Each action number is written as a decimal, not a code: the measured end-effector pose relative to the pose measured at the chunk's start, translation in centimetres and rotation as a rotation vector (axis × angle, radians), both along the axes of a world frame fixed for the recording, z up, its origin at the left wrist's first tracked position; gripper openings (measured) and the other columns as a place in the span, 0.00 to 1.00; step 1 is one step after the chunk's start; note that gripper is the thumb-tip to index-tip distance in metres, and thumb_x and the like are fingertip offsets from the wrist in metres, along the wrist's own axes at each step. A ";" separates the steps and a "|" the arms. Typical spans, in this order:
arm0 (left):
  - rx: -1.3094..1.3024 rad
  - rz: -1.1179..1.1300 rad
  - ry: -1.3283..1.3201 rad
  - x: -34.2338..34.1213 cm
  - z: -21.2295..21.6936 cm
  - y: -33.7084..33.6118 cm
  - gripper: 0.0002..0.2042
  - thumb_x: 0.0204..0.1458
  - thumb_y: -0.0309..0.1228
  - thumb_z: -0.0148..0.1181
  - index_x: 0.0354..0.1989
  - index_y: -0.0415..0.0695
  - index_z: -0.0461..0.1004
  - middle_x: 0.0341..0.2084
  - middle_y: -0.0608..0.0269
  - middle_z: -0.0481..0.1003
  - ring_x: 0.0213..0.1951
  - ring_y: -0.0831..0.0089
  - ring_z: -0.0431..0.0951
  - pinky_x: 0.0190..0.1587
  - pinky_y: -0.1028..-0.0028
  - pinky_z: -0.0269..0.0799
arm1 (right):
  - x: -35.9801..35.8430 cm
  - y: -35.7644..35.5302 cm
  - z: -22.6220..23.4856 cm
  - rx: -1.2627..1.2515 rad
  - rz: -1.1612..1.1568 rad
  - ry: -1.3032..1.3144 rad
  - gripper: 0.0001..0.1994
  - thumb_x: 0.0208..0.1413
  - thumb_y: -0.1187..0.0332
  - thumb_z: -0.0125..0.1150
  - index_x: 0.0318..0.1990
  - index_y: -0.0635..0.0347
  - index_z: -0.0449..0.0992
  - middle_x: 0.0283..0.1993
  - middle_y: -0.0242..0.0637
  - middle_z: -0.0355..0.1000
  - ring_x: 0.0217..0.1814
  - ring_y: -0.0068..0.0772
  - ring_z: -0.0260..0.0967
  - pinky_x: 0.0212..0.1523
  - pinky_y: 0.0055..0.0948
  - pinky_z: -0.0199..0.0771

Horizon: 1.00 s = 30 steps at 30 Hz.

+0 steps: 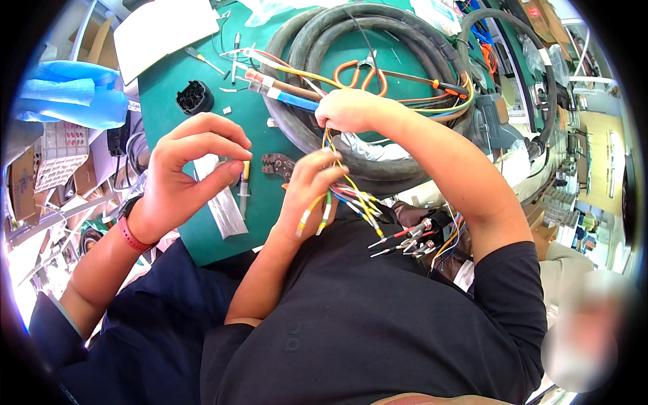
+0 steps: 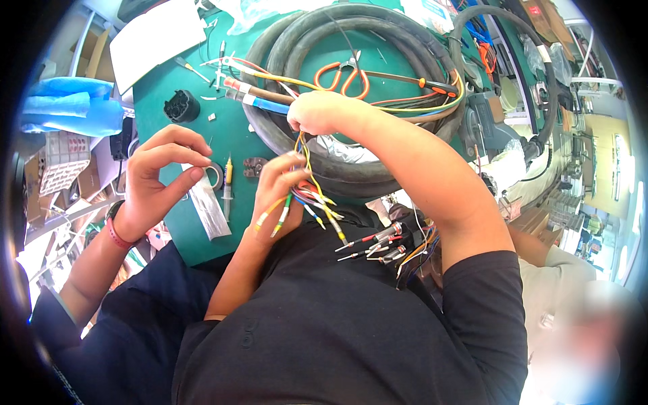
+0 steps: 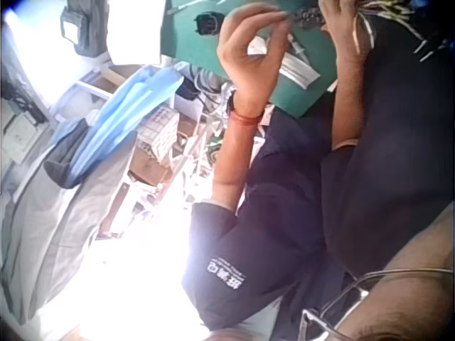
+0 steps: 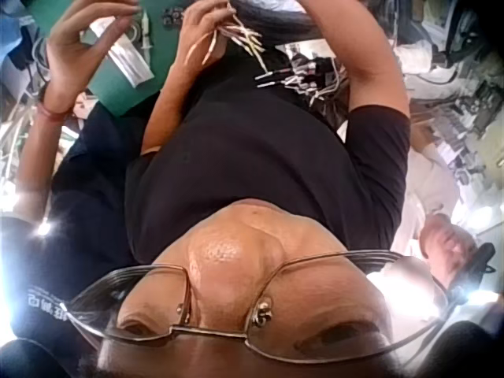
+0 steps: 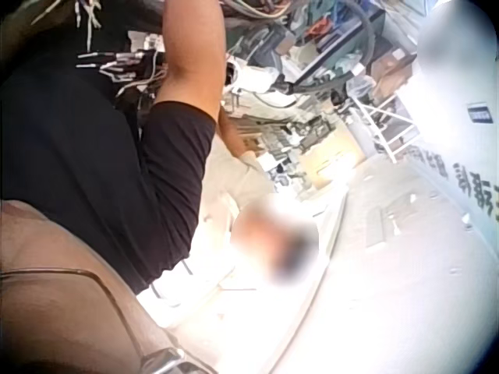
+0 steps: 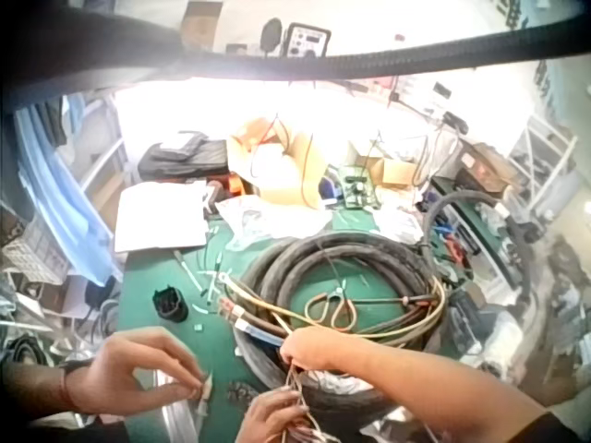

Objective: The person sorts and organizes various colored wires with connectors on a large cable bundle on a workbench.

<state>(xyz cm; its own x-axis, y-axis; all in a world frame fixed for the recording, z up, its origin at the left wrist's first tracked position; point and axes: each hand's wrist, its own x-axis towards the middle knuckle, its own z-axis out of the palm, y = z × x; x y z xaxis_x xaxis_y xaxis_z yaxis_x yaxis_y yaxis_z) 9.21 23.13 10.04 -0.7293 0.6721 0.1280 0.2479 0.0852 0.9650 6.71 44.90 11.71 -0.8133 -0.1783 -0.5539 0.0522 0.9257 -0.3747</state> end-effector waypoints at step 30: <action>0.009 0.069 0.129 0.4 -0.9 0.6 0.11 0.54 0.20 0.51 0.46 0.35 0.71 0.46 0.48 0.74 0.47 0.61 0.76 0.51 0.69 0.70 | 1.9 -1.3 -1.8 0.156 0.068 0.634 0.03 0.50 0.70 0.52 0.31 0.57 0.72 0.35 0.37 0.70 0.41 0.42 0.73 0.41 0.38 0.74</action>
